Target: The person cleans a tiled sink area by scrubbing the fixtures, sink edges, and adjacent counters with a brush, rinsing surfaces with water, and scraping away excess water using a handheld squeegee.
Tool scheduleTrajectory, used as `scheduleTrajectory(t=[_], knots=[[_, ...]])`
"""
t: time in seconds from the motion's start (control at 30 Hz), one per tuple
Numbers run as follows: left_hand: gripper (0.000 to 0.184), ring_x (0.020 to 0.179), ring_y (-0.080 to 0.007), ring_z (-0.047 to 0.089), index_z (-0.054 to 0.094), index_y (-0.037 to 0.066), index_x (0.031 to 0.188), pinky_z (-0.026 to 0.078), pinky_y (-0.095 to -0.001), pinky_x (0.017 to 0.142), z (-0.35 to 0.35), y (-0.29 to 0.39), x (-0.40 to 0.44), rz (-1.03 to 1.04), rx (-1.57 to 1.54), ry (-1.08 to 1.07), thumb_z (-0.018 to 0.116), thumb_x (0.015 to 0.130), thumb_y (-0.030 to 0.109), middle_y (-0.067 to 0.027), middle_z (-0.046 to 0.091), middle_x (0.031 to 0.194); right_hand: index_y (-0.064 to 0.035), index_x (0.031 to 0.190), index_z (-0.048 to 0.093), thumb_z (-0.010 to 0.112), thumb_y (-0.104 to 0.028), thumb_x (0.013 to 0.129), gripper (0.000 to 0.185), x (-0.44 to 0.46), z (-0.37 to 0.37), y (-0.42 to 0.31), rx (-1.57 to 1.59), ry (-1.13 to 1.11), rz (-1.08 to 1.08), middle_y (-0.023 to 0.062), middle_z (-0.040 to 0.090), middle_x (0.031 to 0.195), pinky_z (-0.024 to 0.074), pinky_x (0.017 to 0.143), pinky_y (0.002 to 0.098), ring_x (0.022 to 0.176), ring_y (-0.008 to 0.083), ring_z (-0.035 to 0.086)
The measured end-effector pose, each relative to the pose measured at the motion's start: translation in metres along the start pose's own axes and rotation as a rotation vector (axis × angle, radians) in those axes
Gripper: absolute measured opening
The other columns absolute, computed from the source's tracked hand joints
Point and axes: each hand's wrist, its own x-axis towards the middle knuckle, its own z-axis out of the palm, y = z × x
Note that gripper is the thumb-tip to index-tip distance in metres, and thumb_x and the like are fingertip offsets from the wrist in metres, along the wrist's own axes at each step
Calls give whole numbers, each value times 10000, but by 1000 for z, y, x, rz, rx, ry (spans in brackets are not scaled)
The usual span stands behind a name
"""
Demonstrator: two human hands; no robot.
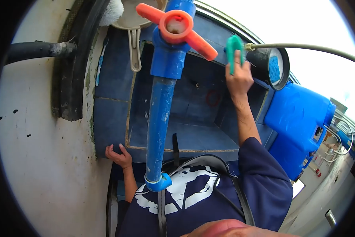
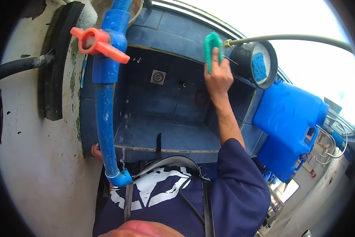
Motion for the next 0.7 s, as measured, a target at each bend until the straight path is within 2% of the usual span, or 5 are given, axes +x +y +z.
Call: scheduleTrajectory(t=[0.17, 0.27, 0.33, 0.47, 0.7], knots=[[345, 1098, -389, 515, 508, -42, 1170, 414, -491, 960, -1, 3, -1, -33, -9, -10, 665, 960, 182, -227, 523, 1168, -102, 1371, 652, 764, -241, 852, 549, 5, 16, 1, 50, 300, 125, 130, 588, 842, 548, 571, 407, 628, 297, 618], [345, 1102, -391, 513, 509, -44, 1174, 416, -492, 958, 4, -2, 1, 17, -28, 9, 665, 960, 177, -229, 522, 1172, -51, 1360, 648, 793, -204, 834, 567, -4, 18, -11, -34, -130, 61, 140, 607, 835, 544, 548, 397, 619, 292, 610], [340, 1101, -389, 514, 514, -44, 1173, 417, -491, 957, 5, 0, -2, -36, -26, 9, 664, 960, 174, -228, 525, 1169, -86, 1387, 635, 758, -261, 864, 566, 4, 15, -6, 60, 199, 136, 147, 604, 856, 543, 569, 412, 631, 314, 622], [339, 1099, -392, 514, 514, -45, 1169, 414, -498, 960, 4, -1, -1, -11, -34, 5, 666, 958, 173, -229, 524, 1170, -77, 1392, 630, 781, -232, 846, 587, -3, 17, -13, -42, -178, 133, 138, 602, 850, 552, 587, 407, 642, 301, 627], [338, 1104, -392, 514, 510, -43, 1168, 412, -498, 967, 3, -3, -2, -23, -28, -4, 666, 958, 172, -230, 524, 1172, -96, 1407, 620, 776, -230, 849, 595, -1, 14, -10, 12, -123, 151, 129, 594, 848, 565, 605, 407, 657, 292, 635]])
